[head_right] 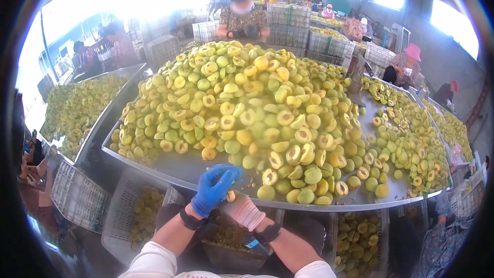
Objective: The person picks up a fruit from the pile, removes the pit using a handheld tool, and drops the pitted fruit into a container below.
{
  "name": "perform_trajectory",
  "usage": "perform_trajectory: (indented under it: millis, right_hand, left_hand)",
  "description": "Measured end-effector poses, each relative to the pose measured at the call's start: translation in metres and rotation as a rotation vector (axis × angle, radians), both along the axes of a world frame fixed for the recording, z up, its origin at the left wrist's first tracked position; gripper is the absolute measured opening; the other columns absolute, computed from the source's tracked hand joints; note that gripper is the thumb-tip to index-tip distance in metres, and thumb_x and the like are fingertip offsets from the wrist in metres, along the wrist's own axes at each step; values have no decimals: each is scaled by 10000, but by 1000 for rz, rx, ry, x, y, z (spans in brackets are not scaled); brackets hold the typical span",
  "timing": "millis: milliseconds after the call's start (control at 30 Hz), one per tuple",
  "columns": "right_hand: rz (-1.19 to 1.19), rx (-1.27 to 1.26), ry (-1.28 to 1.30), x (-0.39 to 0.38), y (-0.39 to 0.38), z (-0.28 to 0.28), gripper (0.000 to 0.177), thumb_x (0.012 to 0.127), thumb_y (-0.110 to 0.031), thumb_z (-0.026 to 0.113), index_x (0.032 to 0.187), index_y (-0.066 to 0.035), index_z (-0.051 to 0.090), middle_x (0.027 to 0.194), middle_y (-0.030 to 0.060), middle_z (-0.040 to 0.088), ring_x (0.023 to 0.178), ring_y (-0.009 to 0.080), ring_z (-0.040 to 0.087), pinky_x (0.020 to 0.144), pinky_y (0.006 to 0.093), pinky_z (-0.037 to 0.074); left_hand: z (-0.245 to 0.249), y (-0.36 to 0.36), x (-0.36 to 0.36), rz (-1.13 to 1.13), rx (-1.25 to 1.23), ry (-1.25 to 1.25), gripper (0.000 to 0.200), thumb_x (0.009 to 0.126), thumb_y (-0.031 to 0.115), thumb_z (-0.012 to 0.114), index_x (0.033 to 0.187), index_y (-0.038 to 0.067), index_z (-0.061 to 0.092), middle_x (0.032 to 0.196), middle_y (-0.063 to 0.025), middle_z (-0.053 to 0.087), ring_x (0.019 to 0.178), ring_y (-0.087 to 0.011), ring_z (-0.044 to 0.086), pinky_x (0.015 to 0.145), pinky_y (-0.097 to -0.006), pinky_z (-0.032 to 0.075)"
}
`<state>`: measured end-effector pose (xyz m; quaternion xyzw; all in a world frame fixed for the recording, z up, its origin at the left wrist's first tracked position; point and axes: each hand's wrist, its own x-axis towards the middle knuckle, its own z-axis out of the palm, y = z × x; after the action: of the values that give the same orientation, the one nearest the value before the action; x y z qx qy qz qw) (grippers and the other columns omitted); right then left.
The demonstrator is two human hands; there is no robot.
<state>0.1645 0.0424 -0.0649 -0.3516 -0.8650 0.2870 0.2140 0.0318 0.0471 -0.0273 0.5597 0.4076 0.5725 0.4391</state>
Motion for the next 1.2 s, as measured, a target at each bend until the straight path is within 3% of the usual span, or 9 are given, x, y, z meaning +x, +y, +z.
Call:
perform_trajectory:
  millis: [167,267,400,533,667,767,900,1000,1200]
  right_hand:
    - [91,357,-512,-10,5,-7,283,814,-197,671,1086,-121,692,1089,112,690,1038,305,658,852,388,549]
    - [196,618,-269,-7,15,-29,210,843,-208,672,1014,-87,679,905,88,697,845,247,686,679,343,543]
    - [151,-503,-60,-5,14,-12,189,873,-203,663,1026,-94,637,865,66,674,798,256,658,692,372,516]
    - [62,-901,173,-7,2,24,89,906,-180,626,931,-96,641,705,47,637,639,170,619,541,325,463]
    - [224,514,177,-14,23,-24,160,888,-122,623,1043,-128,659,899,93,703,797,214,681,664,360,532]
    - [202,634,16,-10,24,-27,358,874,-133,596,1230,-158,613,1138,101,687,935,256,687,788,383,553]
    - [4,-983,224,-9,12,13,154,886,-200,668,1000,-97,682,714,40,637,647,148,624,583,315,491]
    - [165,-1263,421,-3,12,-2,140,893,-214,679,923,-78,666,604,6,524,568,102,567,535,300,461]
    - [297,-461,237,13,1,14,97,831,-142,664,883,-60,655,721,84,593,680,258,612,621,370,500]
  left_hand:
    - [-10,9,2,113,-69,28,214,984,146,625,1074,-27,713,982,-74,728,865,-128,664,790,-284,535]
    - [-15,10,-3,109,-230,-81,211,970,155,645,1045,-25,728,965,-69,736,860,-131,668,776,-286,536]
    - [0,7,-25,-169,-217,-46,243,990,172,595,1025,-32,721,942,-77,723,872,-144,662,795,-295,535]
    - [-4,11,-40,-332,-151,-96,261,1001,198,576,1031,-20,715,940,-78,717,886,-167,665,833,-319,537]
    - [-7,21,-31,-104,-180,-254,272,1003,235,591,1028,-7,713,938,-79,711,920,-184,663,850,-343,534]
    - [-11,25,-37,-140,-225,-195,244,1013,179,586,1047,-19,725,997,-56,726,893,-120,648,830,-300,533]
    - [-8,25,-39,-258,-369,-109,321,996,269,611,975,-27,735,889,-73,734,818,-128,655,791,-285,525]
    - [-12,26,-42,-349,-404,-116,362,991,304,602,940,-33,724,873,-97,726,797,-164,662,777,-303,527]
    - [-26,27,-46,-295,3,-11,474,1027,388,529,1132,-54,663,1003,-122,720,895,-176,672,838,-309,537]
